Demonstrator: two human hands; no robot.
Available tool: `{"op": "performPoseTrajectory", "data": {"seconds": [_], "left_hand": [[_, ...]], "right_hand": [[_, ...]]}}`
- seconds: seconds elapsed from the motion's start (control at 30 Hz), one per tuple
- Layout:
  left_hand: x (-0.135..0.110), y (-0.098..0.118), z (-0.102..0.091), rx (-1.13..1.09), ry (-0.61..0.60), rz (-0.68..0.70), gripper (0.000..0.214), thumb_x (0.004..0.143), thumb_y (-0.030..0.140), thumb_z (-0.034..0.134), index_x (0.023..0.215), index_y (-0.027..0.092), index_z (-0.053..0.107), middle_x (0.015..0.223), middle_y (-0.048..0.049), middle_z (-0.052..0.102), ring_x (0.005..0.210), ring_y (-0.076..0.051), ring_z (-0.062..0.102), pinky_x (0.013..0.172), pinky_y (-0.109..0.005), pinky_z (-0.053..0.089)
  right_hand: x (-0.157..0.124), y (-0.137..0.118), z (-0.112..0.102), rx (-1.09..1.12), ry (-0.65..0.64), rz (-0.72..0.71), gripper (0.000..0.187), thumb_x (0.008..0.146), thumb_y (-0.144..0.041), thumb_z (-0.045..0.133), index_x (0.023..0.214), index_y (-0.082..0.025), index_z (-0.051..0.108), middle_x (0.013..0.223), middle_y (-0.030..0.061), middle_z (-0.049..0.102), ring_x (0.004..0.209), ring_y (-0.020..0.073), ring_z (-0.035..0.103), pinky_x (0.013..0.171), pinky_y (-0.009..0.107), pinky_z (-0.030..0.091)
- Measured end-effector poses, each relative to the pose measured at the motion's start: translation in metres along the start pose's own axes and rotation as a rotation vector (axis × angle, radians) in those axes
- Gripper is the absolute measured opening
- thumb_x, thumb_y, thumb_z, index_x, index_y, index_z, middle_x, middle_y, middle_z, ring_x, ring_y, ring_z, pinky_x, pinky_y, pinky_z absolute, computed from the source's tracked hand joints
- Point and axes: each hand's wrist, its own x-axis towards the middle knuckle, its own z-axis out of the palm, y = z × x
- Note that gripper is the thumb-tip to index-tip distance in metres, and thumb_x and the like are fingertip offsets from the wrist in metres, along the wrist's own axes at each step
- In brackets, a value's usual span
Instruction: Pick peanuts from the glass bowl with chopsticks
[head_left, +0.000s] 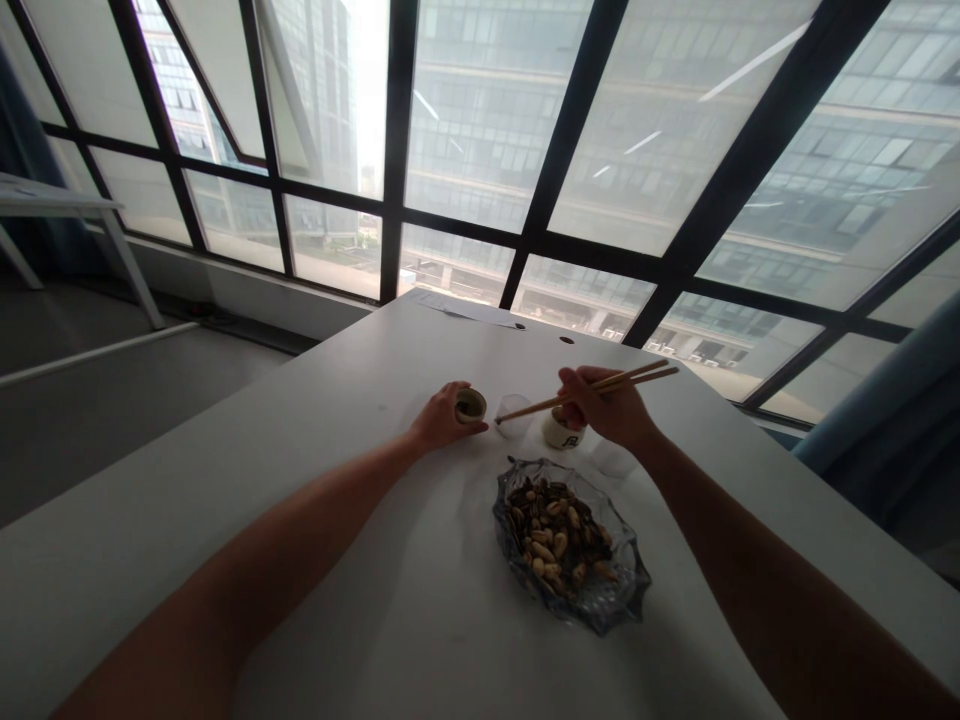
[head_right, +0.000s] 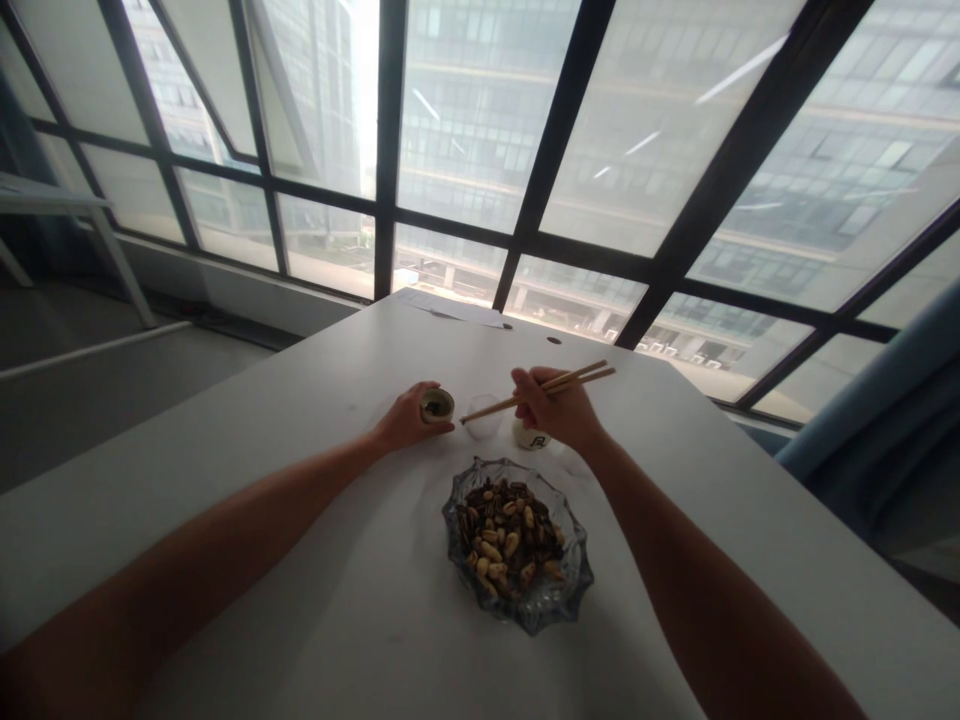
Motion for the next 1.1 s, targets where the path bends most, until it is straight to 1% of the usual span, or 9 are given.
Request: {"op": "performPoseTrajectory", "data": {"seconds": [0.1,0.13,0.23,0.3,0.4,0.53,0.67,0.77,1.1], "left_hand": [[0.0,0.0,-0.001,-0.005,-0.001,0.006,0.074,0.062,0.046,0.085,0.122,0.016,0.055,0.119,-0.0148,0.063,0.108,-0.029,0.063,0.097,-0.045,0.051],[0.0,0.0,-0.001,-0.006,0.001,0.007,0.074,0.062,0.045,0.085,0.122,0.016,0.054,0.119,-0.0146,0.063,0.108,-0.029,0.063,0.097,-0.045,0.051],[-0.001,0.0,-0.001,-0.014,0.004,0.002,0.073,0.062,0.043,0.086,0.122,0.018,0.054,0.119,-0.0135,0.063,0.108,-0.029,0.063,0.097,-0.045,0.051],[0.0,0.001,-0.001,-0.022,0.004,-0.005,0.072,0.062,0.042,0.086,0.122,0.018,0.055,0.118,-0.0132,0.064,0.108,-0.029,0.063,0.097,-0.045,0.051],[0.0,0.001,-0.001,-0.03,0.013,-0.015,0.072,0.061,0.043,0.086,0.121,0.018,0.056,0.117,-0.0131,0.064,0.107,-0.029,0.064,0.096,-0.045,0.051],[0.0,0.0,-0.001,-0.034,0.017,-0.028,0.072,0.061,0.045,0.085,0.122,0.02,0.056,0.116,-0.0122,0.065,0.107,-0.03,0.064,0.096,-0.046,0.051],[0.0,0.0,-0.001,-0.025,0.014,-0.027,0.072,0.062,0.046,0.085,0.122,0.02,0.056,0.116,-0.0123,0.065,0.108,-0.03,0.063,0.097,-0.046,0.05],[0.0,0.001,-0.001,-0.023,0.012,-0.031,0.071,0.062,0.044,0.085,0.121,0.019,0.056,0.116,-0.0124,0.065,0.107,-0.03,0.064,0.097,-0.045,0.05],[0.0,0.0,0.0,-0.032,0.029,-0.02,0.07,0.062,0.044,0.085,0.12,0.019,0.056,0.113,-0.0116,0.066,0.104,-0.029,0.064,0.095,-0.046,0.051]], "right_hand": [[0.005,-0.004,0.013,0.052,0.176,-0.09,0.055,0.081,-0.072,0.057,0.068,-0.018,0.062,0.053,0.0043,0.064,0.038,0.0122,0.054,0.036,0.023,0.043],[0.006,-0.002,0.019,0.042,0.161,-0.115,0.055,0.083,-0.071,0.055,0.069,-0.019,0.062,0.054,0.0044,0.065,0.04,0.0126,0.056,0.038,0.023,0.044],[0.009,0.008,0.035,-0.057,-0.069,-0.187,0.051,0.08,-0.068,0.062,0.069,-0.019,0.064,0.057,0.0042,0.067,0.047,0.0148,0.061,0.045,0.025,0.048],[0.008,0.015,0.039,-0.105,-0.131,-0.215,0.049,0.081,-0.066,0.063,0.069,-0.019,0.066,0.057,0.0043,0.067,0.05,0.0155,0.062,0.047,0.025,0.049],[0.003,0.02,0.032,-0.12,-0.083,-0.213,0.05,0.084,-0.066,0.058,0.069,-0.019,0.066,0.057,0.0052,0.067,0.049,0.0153,0.061,0.048,0.026,0.049],[-0.004,0.012,0.008,-0.041,0.122,-0.108,0.058,0.084,-0.073,0.052,0.067,-0.019,0.064,0.052,0.0051,0.064,0.039,0.0131,0.054,0.038,0.025,0.044],[-0.007,0.006,-0.01,-0.072,-0.059,0.031,0.064,0.075,-0.078,0.057,0.059,-0.017,0.062,0.044,0.0043,0.059,0.033,0.0113,0.049,0.032,0.023,0.038],[-0.009,0.01,-0.012,-0.102,-0.166,0.08,0.066,0.071,-0.081,0.058,0.058,-0.016,0.062,0.044,0.0041,0.059,0.034,0.0109,0.05,0.032,0.022,0.039],[-0.011,0.018,-0.008,-0.092,-0.196,0.108,0.064,0.07,-0.081,0.06,0.061,-0.017,0.06,0.045,0.0033,0.06,0.033,0.0113,0.052,0.032,0.021,0.039]]}}
